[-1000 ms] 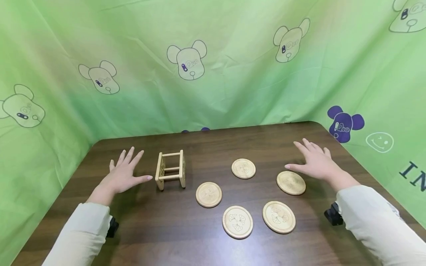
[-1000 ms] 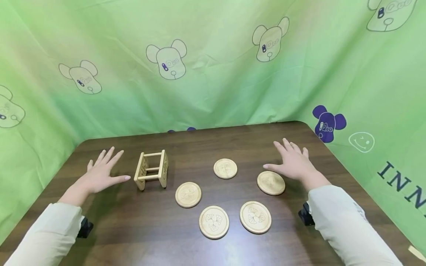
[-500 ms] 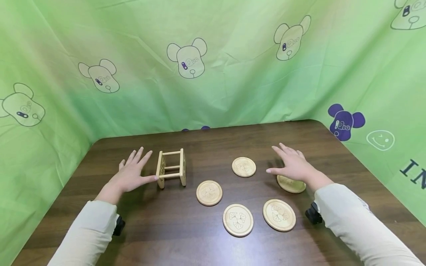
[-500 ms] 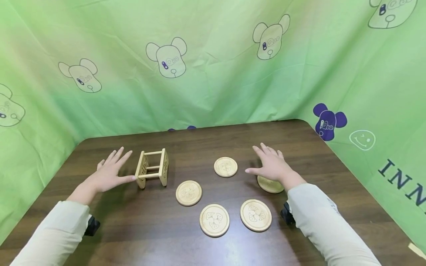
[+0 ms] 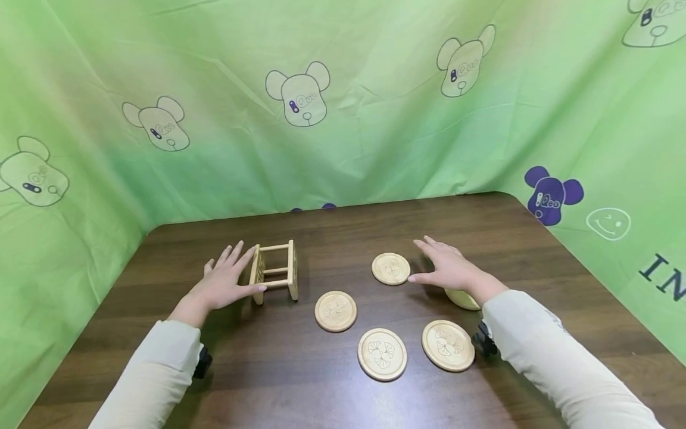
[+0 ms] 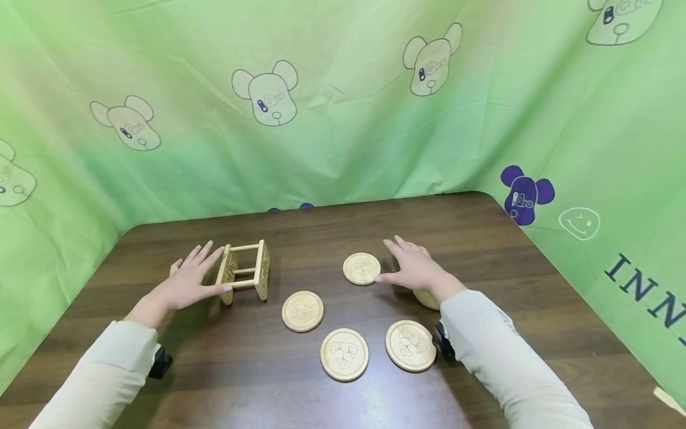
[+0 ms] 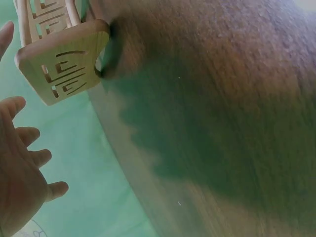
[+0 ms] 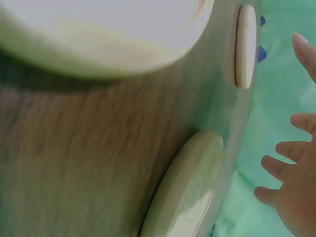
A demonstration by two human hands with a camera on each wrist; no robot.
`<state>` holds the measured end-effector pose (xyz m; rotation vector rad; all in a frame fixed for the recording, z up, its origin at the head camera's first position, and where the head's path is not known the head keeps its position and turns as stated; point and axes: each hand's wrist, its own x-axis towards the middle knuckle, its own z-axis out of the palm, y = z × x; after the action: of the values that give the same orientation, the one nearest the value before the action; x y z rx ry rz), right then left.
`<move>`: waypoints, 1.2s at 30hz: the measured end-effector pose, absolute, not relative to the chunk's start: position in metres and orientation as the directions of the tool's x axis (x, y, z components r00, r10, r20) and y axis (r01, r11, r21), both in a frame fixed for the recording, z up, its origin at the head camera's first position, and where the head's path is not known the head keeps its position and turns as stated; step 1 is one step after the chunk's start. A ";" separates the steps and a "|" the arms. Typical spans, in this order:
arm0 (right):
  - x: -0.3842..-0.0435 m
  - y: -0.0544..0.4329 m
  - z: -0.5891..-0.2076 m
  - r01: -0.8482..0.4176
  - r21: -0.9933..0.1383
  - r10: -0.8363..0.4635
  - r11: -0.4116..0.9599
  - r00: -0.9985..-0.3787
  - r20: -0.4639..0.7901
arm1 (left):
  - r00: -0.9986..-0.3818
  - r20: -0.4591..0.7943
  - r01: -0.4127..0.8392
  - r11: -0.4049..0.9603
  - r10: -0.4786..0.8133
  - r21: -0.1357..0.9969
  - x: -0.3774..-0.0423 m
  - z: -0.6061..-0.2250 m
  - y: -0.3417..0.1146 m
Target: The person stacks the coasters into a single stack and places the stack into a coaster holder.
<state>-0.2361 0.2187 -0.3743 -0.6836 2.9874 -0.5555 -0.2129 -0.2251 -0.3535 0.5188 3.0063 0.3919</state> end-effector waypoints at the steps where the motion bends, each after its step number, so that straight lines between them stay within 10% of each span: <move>1: -0.237 0.217 -0.375 -0.424 -0.346 -0.433 0.837 -0.900 0.055 | -0.940 -0.023 0.322 0.908 0.340 0.269 -0.213 -0.354 -0.225; 36: -0.262 0.180 -0.391 -0.508 -0.387 -0.558 0.770 -0.829 -0.023 | -0.919 -0.008 0.375 0.878 0.395 0.299 -0.227 -0.365 -0.222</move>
<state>-0.2619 0.1805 -0.3912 -0.8556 2.8256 -0.5582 -0.2269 -0.2216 -0.3652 0.6107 2.9776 0.4537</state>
